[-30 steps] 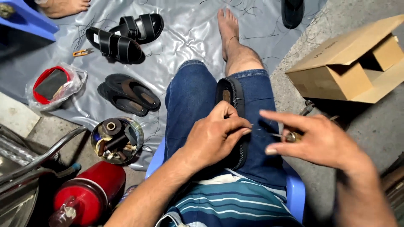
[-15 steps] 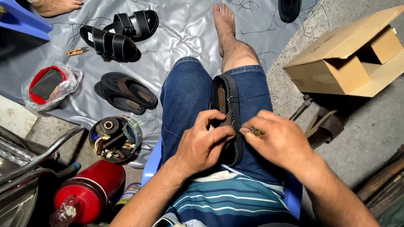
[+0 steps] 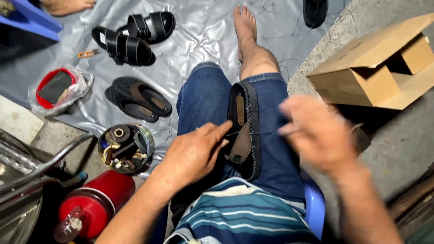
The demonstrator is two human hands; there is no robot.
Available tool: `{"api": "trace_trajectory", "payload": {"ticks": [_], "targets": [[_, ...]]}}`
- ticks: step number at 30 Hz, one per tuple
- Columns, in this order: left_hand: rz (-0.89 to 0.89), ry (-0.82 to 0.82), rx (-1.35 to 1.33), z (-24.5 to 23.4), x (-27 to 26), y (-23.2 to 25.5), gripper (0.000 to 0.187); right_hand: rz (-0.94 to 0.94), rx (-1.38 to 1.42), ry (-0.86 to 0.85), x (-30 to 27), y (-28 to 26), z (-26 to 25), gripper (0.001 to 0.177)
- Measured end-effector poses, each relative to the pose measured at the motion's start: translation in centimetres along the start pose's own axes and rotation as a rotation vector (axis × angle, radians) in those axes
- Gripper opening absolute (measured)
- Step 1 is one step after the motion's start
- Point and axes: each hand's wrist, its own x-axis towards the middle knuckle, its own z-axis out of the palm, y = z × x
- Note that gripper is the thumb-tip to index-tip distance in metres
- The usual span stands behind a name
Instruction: Hand-sewing the sole of a sandal to the upper part using a needle and thread.
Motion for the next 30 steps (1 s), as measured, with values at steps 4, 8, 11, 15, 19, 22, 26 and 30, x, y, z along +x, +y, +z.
{"api": "trace_trajectory", "payload": {"ticks": [4,8,11,15,19,22,26,30], "targets": [[0.104,-0.015,-0.353,-0.2,0.0,-1.2,0.019,0.113,-0.029,-0.363,-0.8,-1.0,2.7,0.012],[0.402,0.168,-1.682,0.1,-1.4,-2.5,0.018,0.271,0.217,-0.408,0.0,-0.2,2.9,0.007],[0.150,-0.007,-1.232,-1.3,-0.3,-1.0,0.032,0.342,0.250,-0.411,0.3,-0.4,2.7,0.006],[0.098,-0.068,-0.555,-1.3,1.7,-0.9,0.041,0.390,0.346,-0.400,0.2,-0.4,3.0,0.006],[0.164,-0.154,-0.362,-1.1,2.3,-1.2,0.037,0.353,0.239,-0.411,0.5,-0.2,2.9,0.007],[0.073,-0.124,-0.480,-1.1,1.3,-2.4,0.041,0.295,0.175,-0.506,1.9,-0.7,1.3,0.017],[-0.690,0.097,-0.735,-4.2,-1.0,-3.9,0.029,0.097,-0.016,-0.674,2.2,-0.5,-1.4,0.039],[-0.540,0.526,0.327,-2.1,-2.7,-7.1,0.025,-0.080,-0.130,-0.750,3.1,-2.7,-1.1,0.041]]}}
